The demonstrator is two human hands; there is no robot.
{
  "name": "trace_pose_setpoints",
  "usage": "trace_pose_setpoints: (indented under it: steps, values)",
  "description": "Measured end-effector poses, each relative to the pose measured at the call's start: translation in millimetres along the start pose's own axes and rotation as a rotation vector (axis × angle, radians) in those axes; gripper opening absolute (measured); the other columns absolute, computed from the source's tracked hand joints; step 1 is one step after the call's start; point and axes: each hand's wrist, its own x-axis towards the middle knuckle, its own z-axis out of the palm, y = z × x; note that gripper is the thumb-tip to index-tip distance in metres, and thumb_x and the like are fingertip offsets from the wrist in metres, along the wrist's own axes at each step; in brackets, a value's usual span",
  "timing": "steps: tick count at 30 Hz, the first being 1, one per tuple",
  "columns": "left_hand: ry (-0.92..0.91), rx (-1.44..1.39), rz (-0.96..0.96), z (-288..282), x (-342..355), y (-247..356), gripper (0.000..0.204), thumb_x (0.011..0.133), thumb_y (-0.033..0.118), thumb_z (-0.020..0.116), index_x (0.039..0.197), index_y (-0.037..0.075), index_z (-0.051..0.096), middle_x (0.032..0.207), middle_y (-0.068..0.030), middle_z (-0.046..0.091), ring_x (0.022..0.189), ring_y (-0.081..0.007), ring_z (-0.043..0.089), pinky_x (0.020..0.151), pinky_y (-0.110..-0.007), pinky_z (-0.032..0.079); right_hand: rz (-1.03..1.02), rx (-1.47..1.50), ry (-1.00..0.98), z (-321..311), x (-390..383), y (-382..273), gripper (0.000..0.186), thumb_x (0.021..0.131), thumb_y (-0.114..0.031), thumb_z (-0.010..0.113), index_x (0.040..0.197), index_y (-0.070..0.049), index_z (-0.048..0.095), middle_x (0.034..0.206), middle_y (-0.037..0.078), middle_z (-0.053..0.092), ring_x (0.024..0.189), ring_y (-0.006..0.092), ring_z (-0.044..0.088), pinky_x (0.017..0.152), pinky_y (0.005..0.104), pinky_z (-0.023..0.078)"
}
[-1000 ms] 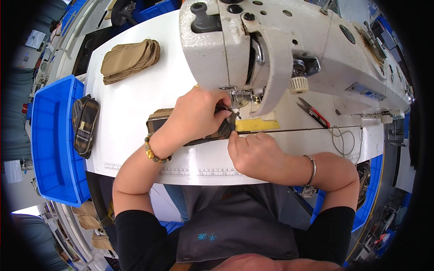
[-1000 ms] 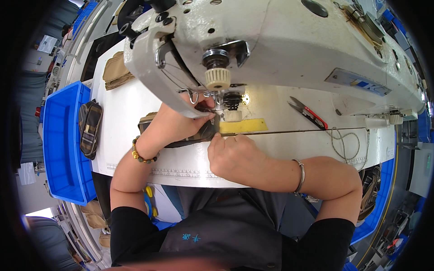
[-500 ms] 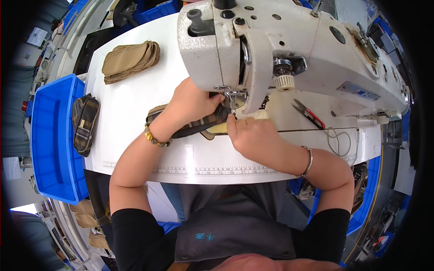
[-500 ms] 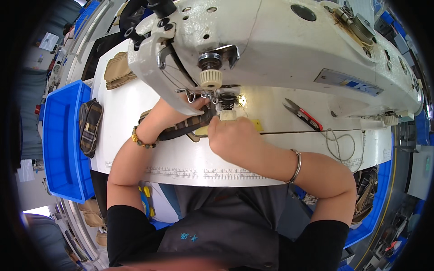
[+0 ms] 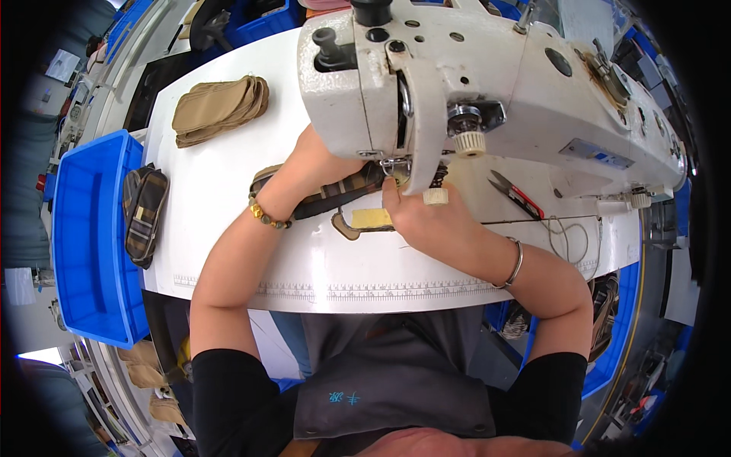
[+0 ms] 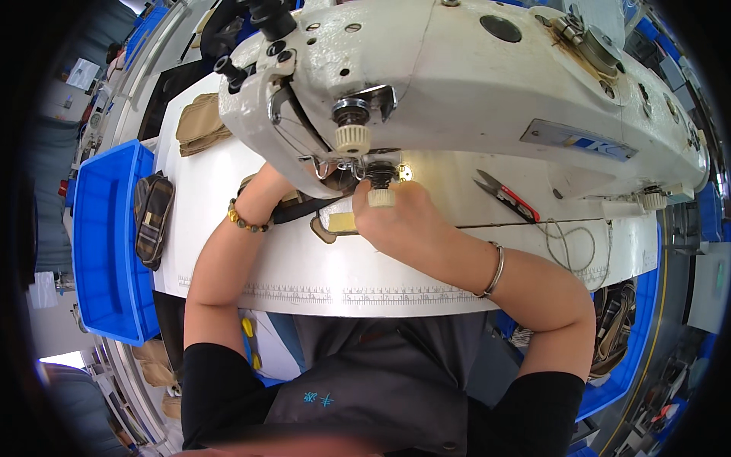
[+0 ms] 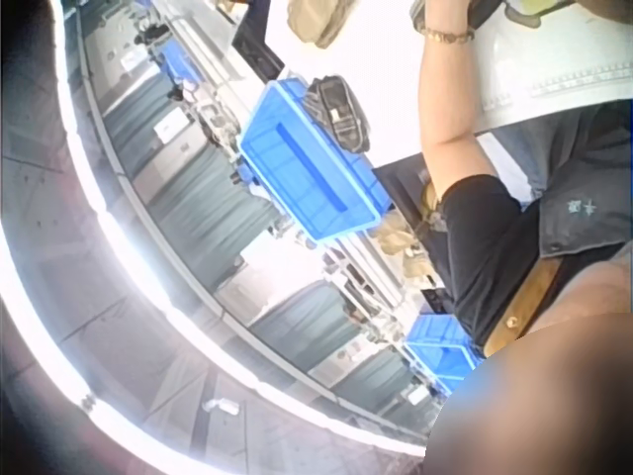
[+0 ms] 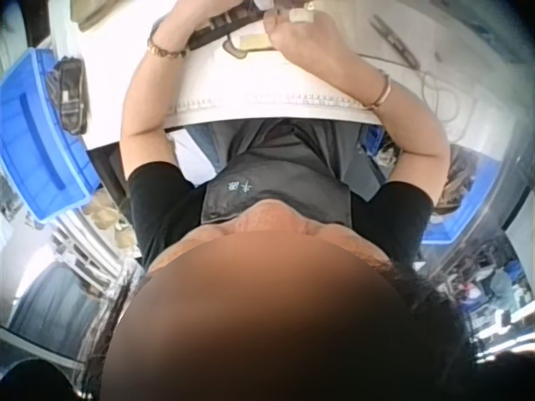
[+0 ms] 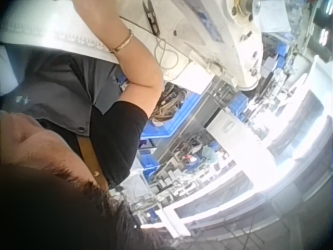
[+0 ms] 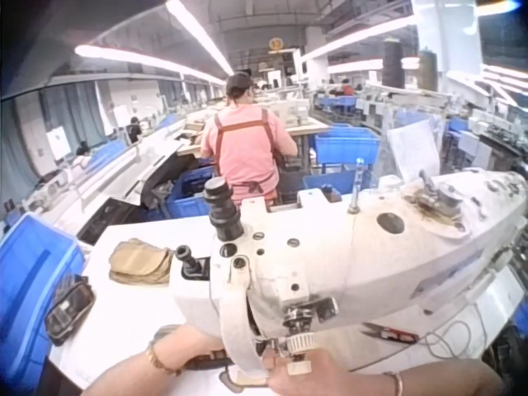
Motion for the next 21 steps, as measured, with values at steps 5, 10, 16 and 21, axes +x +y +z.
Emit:
trace_pose_setpoints:
  steps: [5, 10, 16, 21]
  values:
    - [-0.129, -0.153, -0.171, -14, -6, 14, 0.025, 0.081, 0.012, 0.067, 0.105, 0.011, 0.072, 0.097, -0.0131, 0.072, 0.091, -0.0327, 0.068, 0.076, -0.041, 0.055, -0.014, 0.007, 0.015, 4, -1, 1, 0.042, 0.074, -0.007, 0.065, 0.112, 0.012, 0.064, 0.047, 0.001, 0.052, 0.044, 0.0190, 0.056, 0.048, 0.0316, 0.045]
    - [-0.136, -0.141, -0.192, -15, -9, 18, 0.024, 0.082, 0.014, 0.067, 0.105, 0.012, 0.072, 0.097, -0.0131, 0.072, 0.090, -0.0326, 0.068, 0.075, -0.040, 0.054, -0.019, -0.011, 0.013, 11, -4, -6, 0.044, 0.072, -0.009, 0.065, 0.110, 0.012, 0.066, 0.043, -0.001, 0.049, 0.037, 0.0145, 0.050, 0.044, 0.0318, 0.040]
    - [-0.145, -0.155, -0.203, -14, -13, 10, 0.023, 0.082, 0.018, 0.070, 0.104, 0.012, 0.072, 0.096, -0.0125, 0.073, 0.089, -0.0321, 0.068, 0.074, -0.040, 0.054, -0.046, -0.019, 0.025, 9, -2, -5, 0.044, 0.070, -0.010, 0.065, 0.109, 0.010, 0.068, 0.041, -0.002, 0.045, 0.035, 0.0121, 0.046, 0.040, 0.0311, 0.035]
    - [-0.117, -0.109, -0.215, -6, -10, 11, 0.023, 0.082, 0.020, 0.070, 0.104, 0.013, 0.072, 0.097, -0.0119, 0.073, 0.090, -0.0322, 0.068, 0.074, -0.040, 0.054, -0.057, -0.048, 0.031, 8, -2, -5, 0.044, 0.070, -0.010, 0.065, 0.109, 0.010, 0.068, 0.039, -0.004, 0.040, 0.035, 0.0106, 0.043, 0.040, 0.0301, 0.032]
